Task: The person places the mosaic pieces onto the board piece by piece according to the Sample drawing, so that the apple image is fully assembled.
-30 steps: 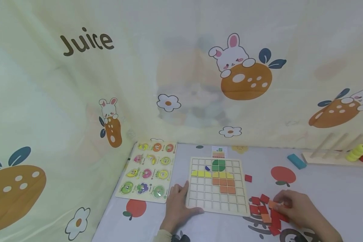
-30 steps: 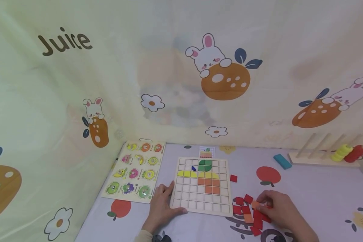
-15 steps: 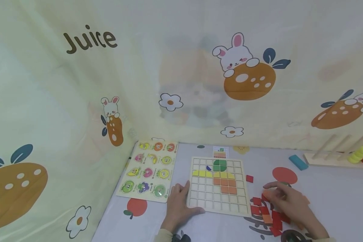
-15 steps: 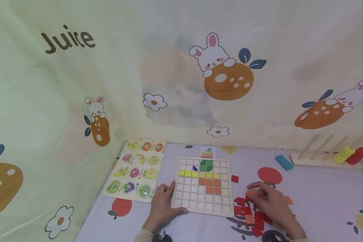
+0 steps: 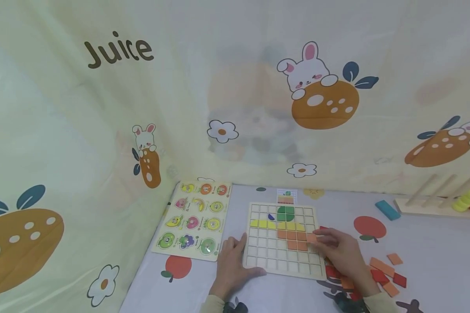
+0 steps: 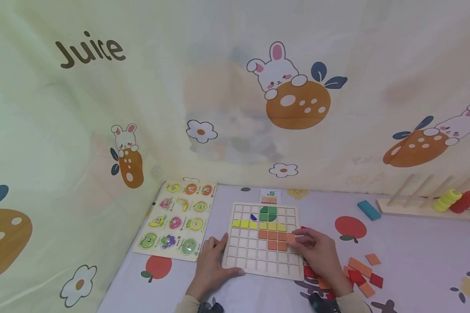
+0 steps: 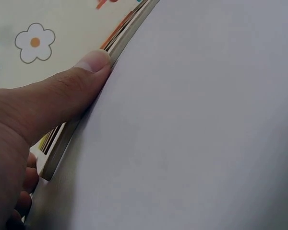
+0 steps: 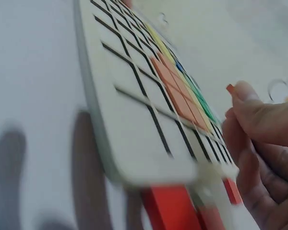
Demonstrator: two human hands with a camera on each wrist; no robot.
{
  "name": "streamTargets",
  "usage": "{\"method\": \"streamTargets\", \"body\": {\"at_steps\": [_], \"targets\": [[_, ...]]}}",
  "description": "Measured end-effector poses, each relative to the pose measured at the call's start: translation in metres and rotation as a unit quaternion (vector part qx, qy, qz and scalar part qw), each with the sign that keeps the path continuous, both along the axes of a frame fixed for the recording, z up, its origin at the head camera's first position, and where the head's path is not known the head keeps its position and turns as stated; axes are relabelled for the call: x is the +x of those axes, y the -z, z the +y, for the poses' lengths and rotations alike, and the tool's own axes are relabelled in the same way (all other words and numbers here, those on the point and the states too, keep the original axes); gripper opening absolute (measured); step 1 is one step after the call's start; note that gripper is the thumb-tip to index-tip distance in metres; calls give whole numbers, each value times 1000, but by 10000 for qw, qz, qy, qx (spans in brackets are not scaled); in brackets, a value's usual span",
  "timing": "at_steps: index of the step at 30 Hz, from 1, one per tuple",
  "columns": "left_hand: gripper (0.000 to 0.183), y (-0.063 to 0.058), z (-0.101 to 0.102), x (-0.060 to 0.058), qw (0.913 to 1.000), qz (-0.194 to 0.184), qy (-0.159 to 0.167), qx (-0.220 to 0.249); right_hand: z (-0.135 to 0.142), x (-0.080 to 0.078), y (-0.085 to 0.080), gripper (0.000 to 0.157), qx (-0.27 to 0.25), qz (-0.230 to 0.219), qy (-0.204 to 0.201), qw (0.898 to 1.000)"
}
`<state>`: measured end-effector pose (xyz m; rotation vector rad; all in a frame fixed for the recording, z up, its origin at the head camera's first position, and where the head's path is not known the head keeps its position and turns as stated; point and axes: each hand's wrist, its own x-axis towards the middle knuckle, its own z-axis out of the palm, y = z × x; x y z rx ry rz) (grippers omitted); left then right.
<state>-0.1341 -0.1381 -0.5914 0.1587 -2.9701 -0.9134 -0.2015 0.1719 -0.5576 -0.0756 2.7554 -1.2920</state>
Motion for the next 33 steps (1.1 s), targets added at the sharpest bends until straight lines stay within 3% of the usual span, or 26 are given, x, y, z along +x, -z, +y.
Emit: {"method": "streamTargets", "body": {"at_steps": [6, 14, 23, 33], "targets": [[124, 0, -1, -1, 10000, 7, 24, 9, -31, 1, 3, 45, -29, 650, -216, 9976], [123, -2, -1, -3, 9999, -2, 90, -95, -56, 5, 7, 39, 4, 731, -587, 9956], [124, -2, -3, -2, 9999, 49, 75, -83, -70, 7, 5, 38, 381, 474, -518, 9968], [125, 2, -1, -1, 9998, -28, 85, -168, -76, 5, 11, 36, 647, 711, -496, 9941]]}}
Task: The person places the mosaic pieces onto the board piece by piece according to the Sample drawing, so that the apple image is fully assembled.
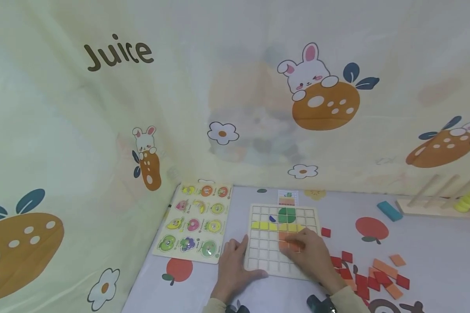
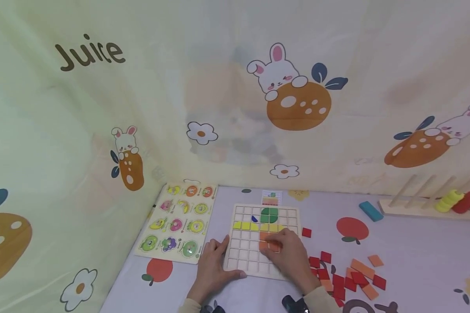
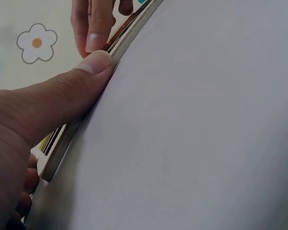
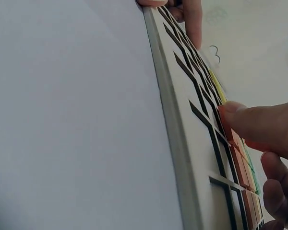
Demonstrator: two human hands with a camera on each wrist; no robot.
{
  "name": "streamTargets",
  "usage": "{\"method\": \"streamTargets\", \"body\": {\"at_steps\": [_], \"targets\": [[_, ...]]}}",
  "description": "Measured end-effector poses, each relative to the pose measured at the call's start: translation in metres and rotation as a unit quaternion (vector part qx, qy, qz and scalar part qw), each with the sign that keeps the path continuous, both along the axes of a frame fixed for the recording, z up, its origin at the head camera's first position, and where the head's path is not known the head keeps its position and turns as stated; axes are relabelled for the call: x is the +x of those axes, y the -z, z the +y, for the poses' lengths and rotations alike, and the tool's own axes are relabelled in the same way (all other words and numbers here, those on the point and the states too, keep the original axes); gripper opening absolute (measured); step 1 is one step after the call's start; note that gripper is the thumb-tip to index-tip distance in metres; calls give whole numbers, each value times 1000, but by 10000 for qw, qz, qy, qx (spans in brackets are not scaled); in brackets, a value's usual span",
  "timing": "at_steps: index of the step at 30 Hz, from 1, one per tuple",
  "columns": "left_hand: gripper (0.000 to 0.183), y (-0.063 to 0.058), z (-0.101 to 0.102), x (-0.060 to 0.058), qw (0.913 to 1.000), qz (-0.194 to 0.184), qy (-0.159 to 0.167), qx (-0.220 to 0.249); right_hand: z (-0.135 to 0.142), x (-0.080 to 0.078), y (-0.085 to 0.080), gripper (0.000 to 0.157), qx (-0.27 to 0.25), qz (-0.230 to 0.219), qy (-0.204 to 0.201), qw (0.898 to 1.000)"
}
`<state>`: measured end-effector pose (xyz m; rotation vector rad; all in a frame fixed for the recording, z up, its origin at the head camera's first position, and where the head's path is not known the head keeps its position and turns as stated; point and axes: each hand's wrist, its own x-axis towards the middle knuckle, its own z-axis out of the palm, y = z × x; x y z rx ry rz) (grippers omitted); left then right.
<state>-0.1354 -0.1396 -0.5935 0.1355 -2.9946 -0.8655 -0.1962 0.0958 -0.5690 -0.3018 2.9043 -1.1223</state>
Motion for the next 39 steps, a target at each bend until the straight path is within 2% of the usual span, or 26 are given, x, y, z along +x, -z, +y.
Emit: {"method": "streamTargets", "body": {"at_steps": [7, 13, 17, 21, 25, 29, 33, 36, 39], "targets": [[124, 1, 2, 2, 10000, 41, -26, 52, -6, 4, -2, 29, 148, 64, 41, 9999], [124, 0, 4, 3, 9999, -20, -70, 151, -6, 5, -4, 27, 269, 73, 89, 9996], [124, 0, 4, 2, 9999, 0, -45, 158, -1, 5, -2, 30, 149, 71, 47, 9999], [125, 2, 5, 3, 9997, 68, 19, 232, 19, 5, -8, 38, 88, -272, -6, 9996], [126, 3, 5, 3, 9996, 82, 7, 275, 57, 5, -22, 50, 453, -756, -201, 9959], [126, 1, 3, 3, 9997, 69, -17, 218, 95, 10, -32, 62, 885, -1299, -363, 9869], [125, -1, 0, 4, 9997, 84, 7, 229, 121, 18, -34, 73, 1218, -1785, -433, 9754], [124, -2, -1, 3, 9996, 82, 17, 268, 131, 24, -33, 74, 1326, -1826, -562, 9726], [124, -2, -1, 2, 9996, 58, 3, 281, 135, 27, -30, 65, 1282, -1702, -628, 9750]]}}
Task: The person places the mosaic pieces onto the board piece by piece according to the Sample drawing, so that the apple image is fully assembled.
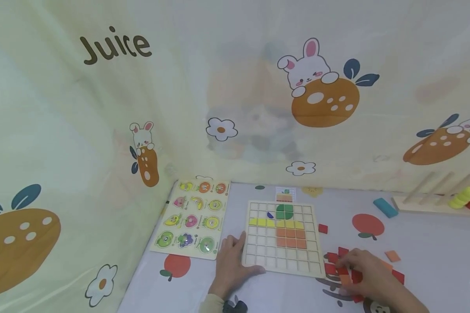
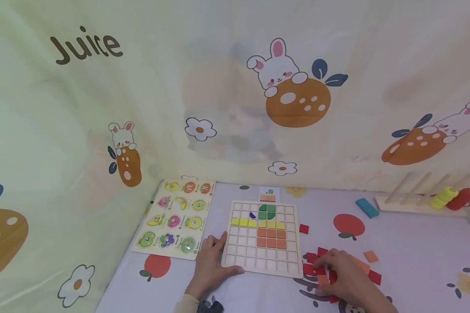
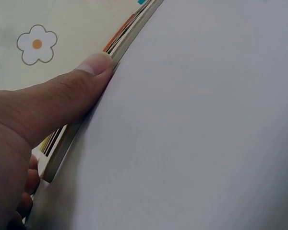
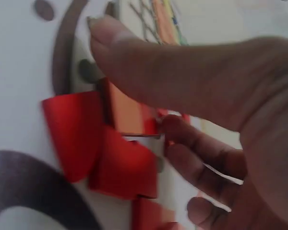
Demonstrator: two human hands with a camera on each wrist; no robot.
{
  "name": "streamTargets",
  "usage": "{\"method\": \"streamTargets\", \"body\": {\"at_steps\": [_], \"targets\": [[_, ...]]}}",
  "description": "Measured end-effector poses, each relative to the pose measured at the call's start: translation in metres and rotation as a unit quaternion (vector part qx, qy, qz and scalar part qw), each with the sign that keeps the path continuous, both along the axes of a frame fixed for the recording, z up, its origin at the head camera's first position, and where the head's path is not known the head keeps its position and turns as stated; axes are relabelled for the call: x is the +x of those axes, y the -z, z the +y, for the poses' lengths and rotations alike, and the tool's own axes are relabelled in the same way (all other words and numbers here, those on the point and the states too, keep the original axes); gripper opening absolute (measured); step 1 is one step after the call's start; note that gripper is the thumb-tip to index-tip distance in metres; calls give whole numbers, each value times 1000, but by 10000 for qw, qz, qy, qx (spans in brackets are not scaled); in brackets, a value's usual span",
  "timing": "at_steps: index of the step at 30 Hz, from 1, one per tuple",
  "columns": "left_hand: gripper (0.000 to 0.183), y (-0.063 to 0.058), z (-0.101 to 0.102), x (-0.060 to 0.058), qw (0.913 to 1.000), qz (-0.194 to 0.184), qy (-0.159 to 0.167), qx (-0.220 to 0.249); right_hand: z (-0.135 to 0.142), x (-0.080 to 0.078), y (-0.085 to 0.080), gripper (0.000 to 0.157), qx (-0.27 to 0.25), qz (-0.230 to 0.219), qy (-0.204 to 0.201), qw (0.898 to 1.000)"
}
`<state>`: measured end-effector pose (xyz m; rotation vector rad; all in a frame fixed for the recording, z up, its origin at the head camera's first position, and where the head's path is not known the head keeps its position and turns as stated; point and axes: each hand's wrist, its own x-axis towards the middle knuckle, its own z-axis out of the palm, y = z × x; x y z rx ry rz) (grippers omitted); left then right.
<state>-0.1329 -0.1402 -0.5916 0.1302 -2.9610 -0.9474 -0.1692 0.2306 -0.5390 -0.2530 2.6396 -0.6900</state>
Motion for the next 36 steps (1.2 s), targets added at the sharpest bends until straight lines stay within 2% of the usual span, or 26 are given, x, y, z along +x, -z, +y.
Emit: {"method": "streamTargets", "body": {"at_steps": [5, 14, 19, 23, 28, 36], "targets": [[125, -2, 1, -2, 10000, -49, -48, 16, 0, -4, 5, 56, -48, 67, 147, 9999], [124, -1, 1, -2, 9999, -76, -78, 44, 6, -12, 9, 68, 31, 511, 439, 9977], [124, -1, 1, -2, 10000, -60, -73, 9, 8, -13, 10, 70, -67, 478, 705, 9963], [125, -1, 1, -1, 10000, -45, -54, -7, 12, -13, 12, 70, -70, 539, 730, 9959], [126, 0, 1, 0, 10000, -22, -42, 0, 20, -13, 15, 74, 184, 312, 684, 9970], [125, 1, 1, 0, 10000, -18, -54, -24, 20, -14, 15, 52, 210, -33, 722, 9972]]}}
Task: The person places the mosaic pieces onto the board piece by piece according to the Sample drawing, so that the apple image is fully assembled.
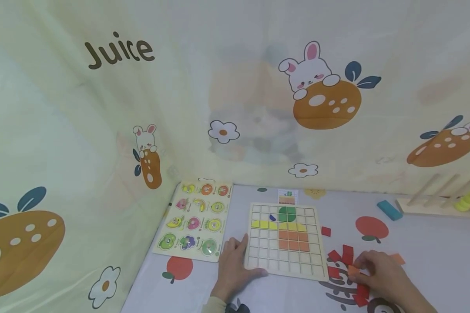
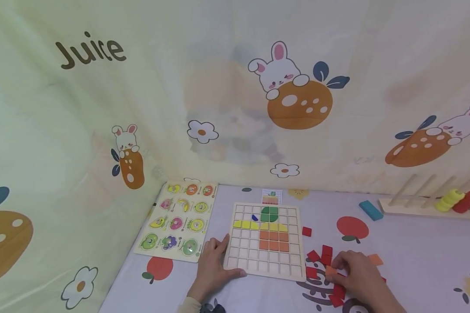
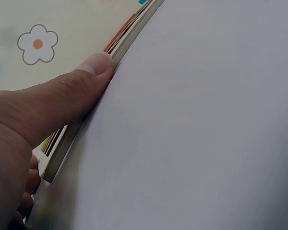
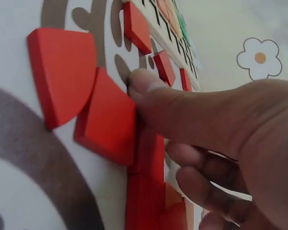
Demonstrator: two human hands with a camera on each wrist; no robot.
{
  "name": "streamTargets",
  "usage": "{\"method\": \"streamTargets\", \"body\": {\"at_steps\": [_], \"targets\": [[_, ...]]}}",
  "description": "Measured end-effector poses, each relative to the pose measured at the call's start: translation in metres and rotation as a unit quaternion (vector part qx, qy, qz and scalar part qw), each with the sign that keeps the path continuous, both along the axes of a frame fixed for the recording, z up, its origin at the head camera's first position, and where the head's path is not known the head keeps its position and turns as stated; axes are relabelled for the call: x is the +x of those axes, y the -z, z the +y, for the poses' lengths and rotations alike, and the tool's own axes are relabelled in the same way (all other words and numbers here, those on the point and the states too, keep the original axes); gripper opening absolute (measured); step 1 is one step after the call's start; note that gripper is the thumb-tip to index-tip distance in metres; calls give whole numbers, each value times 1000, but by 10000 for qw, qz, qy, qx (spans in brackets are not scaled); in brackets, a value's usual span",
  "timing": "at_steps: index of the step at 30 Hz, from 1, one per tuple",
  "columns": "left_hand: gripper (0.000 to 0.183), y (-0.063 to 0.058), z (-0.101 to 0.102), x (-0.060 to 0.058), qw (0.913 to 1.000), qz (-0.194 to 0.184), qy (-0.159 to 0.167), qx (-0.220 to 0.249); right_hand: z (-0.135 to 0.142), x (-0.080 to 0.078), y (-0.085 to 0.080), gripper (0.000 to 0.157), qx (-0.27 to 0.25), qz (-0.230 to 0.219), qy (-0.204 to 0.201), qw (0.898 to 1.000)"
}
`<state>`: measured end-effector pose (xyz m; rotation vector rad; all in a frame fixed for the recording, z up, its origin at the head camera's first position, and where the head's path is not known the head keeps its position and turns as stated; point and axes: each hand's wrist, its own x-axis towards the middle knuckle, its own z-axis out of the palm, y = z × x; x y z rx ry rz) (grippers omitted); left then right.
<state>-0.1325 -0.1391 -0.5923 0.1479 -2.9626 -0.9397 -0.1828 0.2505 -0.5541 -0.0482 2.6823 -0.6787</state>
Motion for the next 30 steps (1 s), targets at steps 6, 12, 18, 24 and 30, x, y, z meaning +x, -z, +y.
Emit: {"method": "streamTargets", "body": {"at_steps": [6, 12, 18, 24, 30], "targets": [[126, 1, 0, 0, 9999, -121, -38, -23, -5, 1, -9, 41, -362, 447, -195, 9982], [125, 0, -2, 0, 9999, -54, -64, -149, -30, -4, -21, 47, -1097, 1145, -29, 9873], [126, 1, -2, -1, 9998, -2, -15, -173, -70, -16, -20, 50, -2178, 1374, 354, 9656], [123, 0, 0, -1, 9999, 60, -1, -111, -108, -26, -13, 37, -2447, 1590, 182, 9563], [123, -1, 0, -1, 10000, 14, -8, -94, -141, -33, -2, 36, -2246, 1791, -31, 9578]]}}
